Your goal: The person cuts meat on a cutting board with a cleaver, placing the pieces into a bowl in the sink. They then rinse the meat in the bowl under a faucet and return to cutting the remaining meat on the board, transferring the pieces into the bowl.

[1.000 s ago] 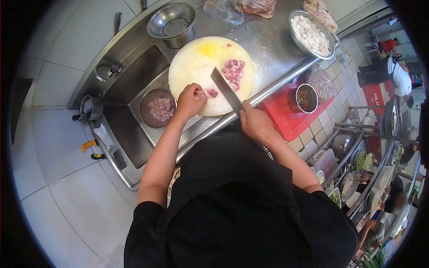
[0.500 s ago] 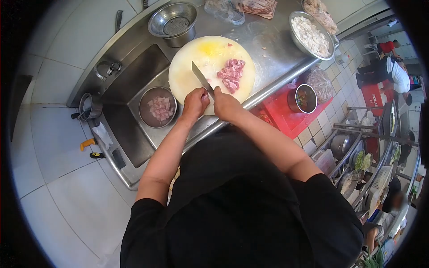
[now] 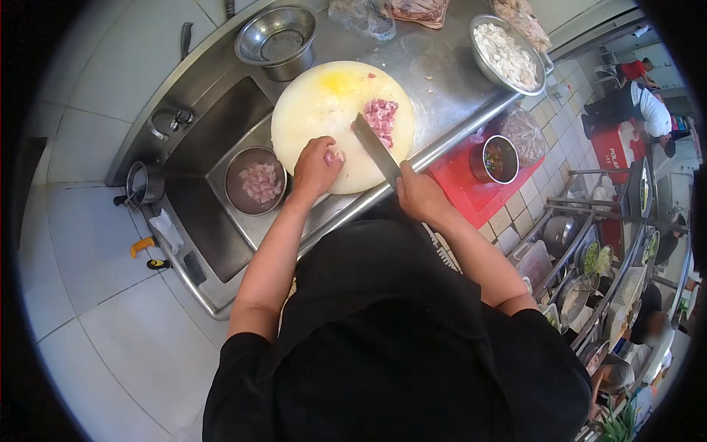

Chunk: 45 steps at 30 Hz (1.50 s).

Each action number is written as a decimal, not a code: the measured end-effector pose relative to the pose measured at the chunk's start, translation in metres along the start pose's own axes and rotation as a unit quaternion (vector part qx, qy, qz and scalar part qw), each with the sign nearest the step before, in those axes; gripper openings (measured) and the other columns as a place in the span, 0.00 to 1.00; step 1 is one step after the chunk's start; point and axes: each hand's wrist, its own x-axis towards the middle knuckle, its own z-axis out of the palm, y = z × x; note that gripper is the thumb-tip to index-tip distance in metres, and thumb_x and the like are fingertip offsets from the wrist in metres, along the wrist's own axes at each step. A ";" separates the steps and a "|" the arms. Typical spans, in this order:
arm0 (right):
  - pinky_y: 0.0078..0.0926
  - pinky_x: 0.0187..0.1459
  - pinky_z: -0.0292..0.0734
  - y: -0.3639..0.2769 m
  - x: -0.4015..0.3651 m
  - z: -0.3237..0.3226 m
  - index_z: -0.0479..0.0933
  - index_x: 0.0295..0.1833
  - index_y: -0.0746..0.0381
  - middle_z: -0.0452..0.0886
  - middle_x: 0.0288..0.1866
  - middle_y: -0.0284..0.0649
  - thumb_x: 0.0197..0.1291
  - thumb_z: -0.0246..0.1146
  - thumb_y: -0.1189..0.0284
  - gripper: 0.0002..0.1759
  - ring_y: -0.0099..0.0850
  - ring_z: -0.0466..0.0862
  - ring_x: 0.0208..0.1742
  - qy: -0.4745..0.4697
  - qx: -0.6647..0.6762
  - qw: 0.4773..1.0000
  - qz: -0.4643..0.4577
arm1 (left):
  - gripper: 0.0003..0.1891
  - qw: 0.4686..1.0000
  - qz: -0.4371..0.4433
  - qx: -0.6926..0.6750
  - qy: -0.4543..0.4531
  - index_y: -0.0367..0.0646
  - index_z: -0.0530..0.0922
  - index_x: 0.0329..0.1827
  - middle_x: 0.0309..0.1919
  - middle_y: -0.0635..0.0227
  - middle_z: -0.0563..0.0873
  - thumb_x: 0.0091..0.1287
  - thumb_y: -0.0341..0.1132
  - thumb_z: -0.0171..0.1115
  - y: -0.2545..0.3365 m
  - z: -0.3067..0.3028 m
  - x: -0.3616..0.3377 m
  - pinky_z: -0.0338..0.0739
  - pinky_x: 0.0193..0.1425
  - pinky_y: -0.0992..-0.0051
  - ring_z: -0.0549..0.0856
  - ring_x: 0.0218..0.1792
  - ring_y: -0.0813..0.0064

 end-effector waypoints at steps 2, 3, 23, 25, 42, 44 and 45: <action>0.62 0.40 0.77 -0.012 -0.002 -0.006 0.65 0.52 0.70 0.81 0.29 0.67 0.72 0.52 0.72 0.12 0.65 0.84 0.35 0.013 0.013 1.000 0.012 | 0.10 0.996 0.000 0.067 -0.060 0.40 0.83 0.42 0.42 0.56 0.86 0.59 0.32 0.70 -0.009 -0.002 0.000 0.81 0.49 0.64 0.87 0.42 0.60; 0.62 0.40 0.77 -0.018 -0.004 -0.011 0.65 0.52 0.70 0.81 0.29 0.67 0.72 0.52 0.72 0.11 0.65 0.83 0.35 0.027 0.027 0.999 0.025 | 0.12 0.984 0.003 0.133 -0.121 0.40 0.84 0.45 0.45 0.56 0.86 0.59 0.32 0.71 -0.014 -0.005 0.002 0.81 0.50 0.66 0.87 0.44 0.63; 0.62 0.42 0.74 -0.012 0.006 0.021 0.65 0.51 0.68 0.81 0.32 0.65 0.74 0.51 0.70 0.11 0.65 0.83 0.38 -0.065 0.003 0.995 -0.075 | 0.11 0.990 -0.054 0.021 -0.125 0.38 0.74 0.31 0.31 0.62 0.86 0.57 0.27 0.71 -0.011 -0.015 -0.030 0.81 0.41 0.70 0.91 0.39 0.68; 0.62 0.42 0.76 -0.016 0.003 0.018 0.65 0.52 0.68 0.82 0.31 0.65 0.74 0.51 0.70 0.11 0.64 0.84 0.37 -0.057 -0.007 0.997 -0.060 | 0.11 0.982 -0.030 0.065 -0.177 0.38 0.72 0.29 0.29 0.63 0.86 0.58 0.25 0.70 -0.010 -0.016 -0.036 0.81 0.41 0.71 0.92 0.41 0.69; 0.30 0.21 0.71 0.100 0.065 -0.009 0.69 0.54 0.65 0.74 0.25 0.36 0.76 0.54 0.68 0.11 0.25 0.75 0.19 -0.010 0.336 0.938 0.082 | 0.66 0.990 0.016 0.065 -0.120 0.50 0.48 0.85 0.81 0.36 0.45 0.48 0.57 0.82 0.031 0.065 0.013 0.50 0.83 0.49 0.51 0.80 0.36; 0.28 0.16 0.67 0.099 0.067 -0.003 0.68 0.57 0.63 0.72 0.23 0.34 0.77 0.54 0.68 0.12 0.25 0.70 0.14 -0.029 0.350 0.935 0.055 | 0.65 0.994 0.011 0.051 -0.101 0.49 0.48 0.85 0.81 0.36 0.46 0.49 0.57 0.82 0.028 0.079 0.031 0.51 0.83 0.49 0.51 0.80 0.36; 0.28 0.16 0.67 0.096 0.066 -0.001 0.68 0.57 0.63 0.72 0.23 0.34 0.77 0.54 0.68 0.12 0.25 0.70 0.14 -0.031 0.346 0.936 0.052 | 0.64 0.995 0.006 0.038 -0.089 0.49 0.48 0.85 0.81 0.35 0.47 0.51 0.57 0.81 0.030 0.082 0.037 0.52 0.83 0.49 0.52 0.80 0.36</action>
